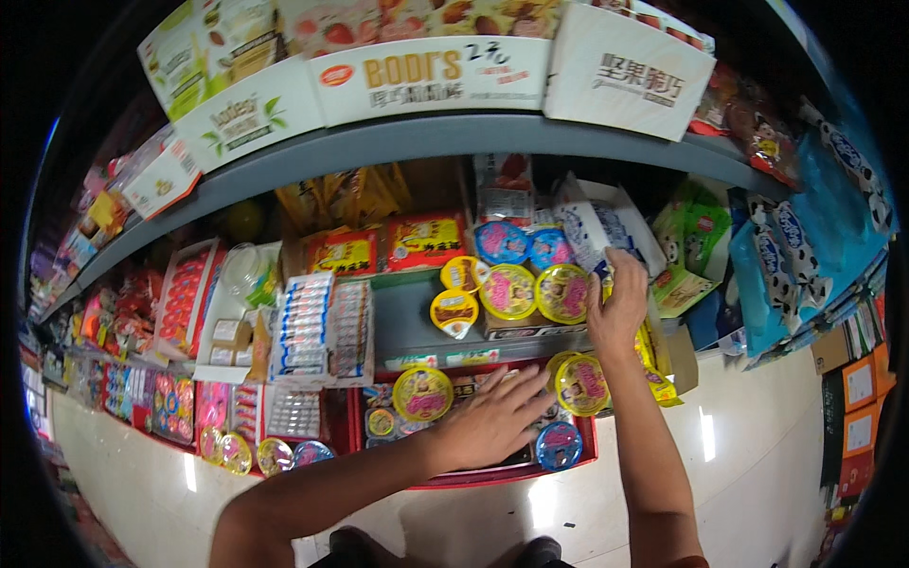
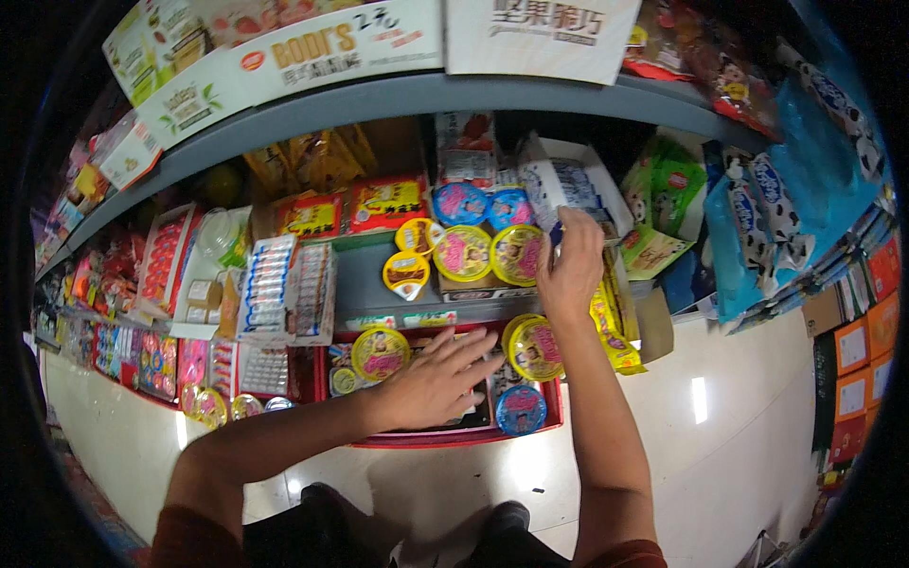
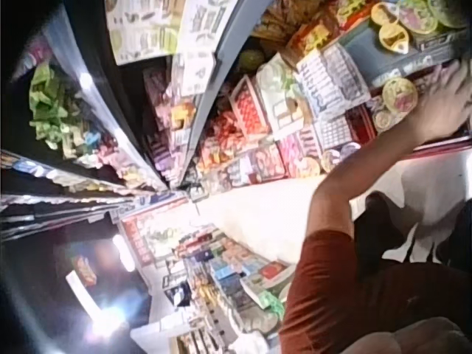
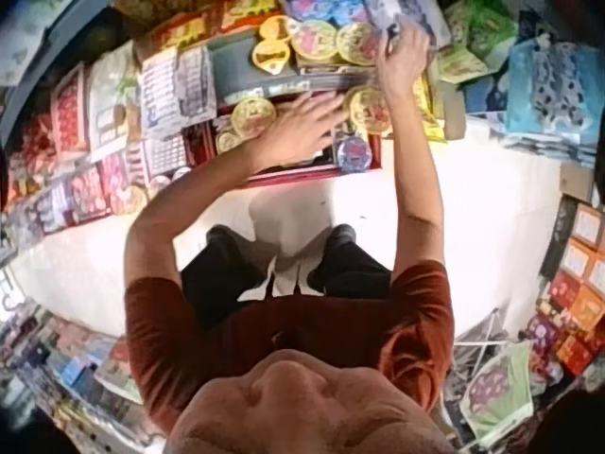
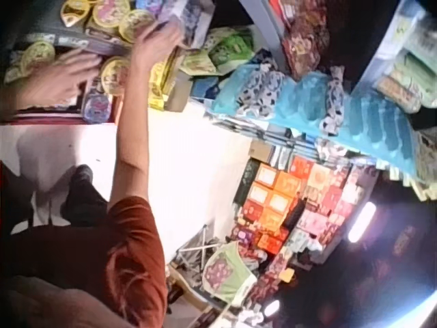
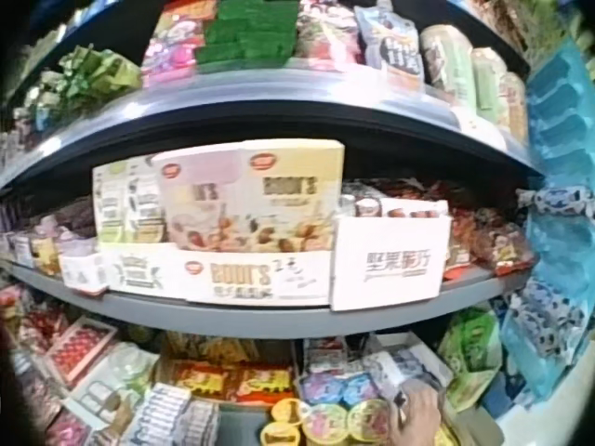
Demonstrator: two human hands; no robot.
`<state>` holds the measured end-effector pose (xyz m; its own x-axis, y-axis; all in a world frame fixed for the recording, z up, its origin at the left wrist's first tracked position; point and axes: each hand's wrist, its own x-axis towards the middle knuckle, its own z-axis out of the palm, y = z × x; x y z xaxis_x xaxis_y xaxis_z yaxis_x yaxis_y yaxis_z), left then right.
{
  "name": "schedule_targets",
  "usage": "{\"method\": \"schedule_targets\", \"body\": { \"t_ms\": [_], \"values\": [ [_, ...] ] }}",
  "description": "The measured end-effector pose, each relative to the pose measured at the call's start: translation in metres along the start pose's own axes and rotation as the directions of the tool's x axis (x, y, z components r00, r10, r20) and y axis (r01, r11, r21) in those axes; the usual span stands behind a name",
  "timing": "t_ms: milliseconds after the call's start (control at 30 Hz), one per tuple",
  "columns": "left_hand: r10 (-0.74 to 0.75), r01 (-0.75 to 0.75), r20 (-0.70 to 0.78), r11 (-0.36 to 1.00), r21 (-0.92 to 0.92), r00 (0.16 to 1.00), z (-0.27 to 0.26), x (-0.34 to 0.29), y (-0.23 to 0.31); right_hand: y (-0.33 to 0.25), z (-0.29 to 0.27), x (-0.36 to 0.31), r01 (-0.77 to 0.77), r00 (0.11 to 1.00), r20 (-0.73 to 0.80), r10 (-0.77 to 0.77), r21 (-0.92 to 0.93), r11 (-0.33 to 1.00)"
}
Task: The person arranges small packaged items on a store counter, then sits on the floor to organize instant noodle cups and snack boxes on a shelf.
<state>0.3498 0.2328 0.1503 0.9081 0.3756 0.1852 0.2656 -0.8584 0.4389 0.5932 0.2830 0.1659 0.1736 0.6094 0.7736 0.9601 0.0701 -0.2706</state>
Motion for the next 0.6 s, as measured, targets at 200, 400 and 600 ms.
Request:
{"method": "schedule_targets", "body": {
  "t_ms": [200,400,600],
  "values": [
    [-0.215,0.224,0.097,0.97,-0.09,0.972,0.005,-0.143,-0.023,-0.028,0.022,-0.032,0.175,0.869,0.466,-0.166,0.025,0.984],
    [-0.71,0.562,-0.067,0.607,-0.562,0.701,0.015,-0.174,-0.035,-0.028,0.015,-0.027,0.143,0.901,0.405,-0.156,0.061,0.988],
    [-0.92,0.408,0.155,0.006,-0.913,0.361,0.048,-0.146,-0.074,-0.075,-0.012,-0.036,0.158,0.89,0.375,-0.26,0.282,0.946]
  ]
}}
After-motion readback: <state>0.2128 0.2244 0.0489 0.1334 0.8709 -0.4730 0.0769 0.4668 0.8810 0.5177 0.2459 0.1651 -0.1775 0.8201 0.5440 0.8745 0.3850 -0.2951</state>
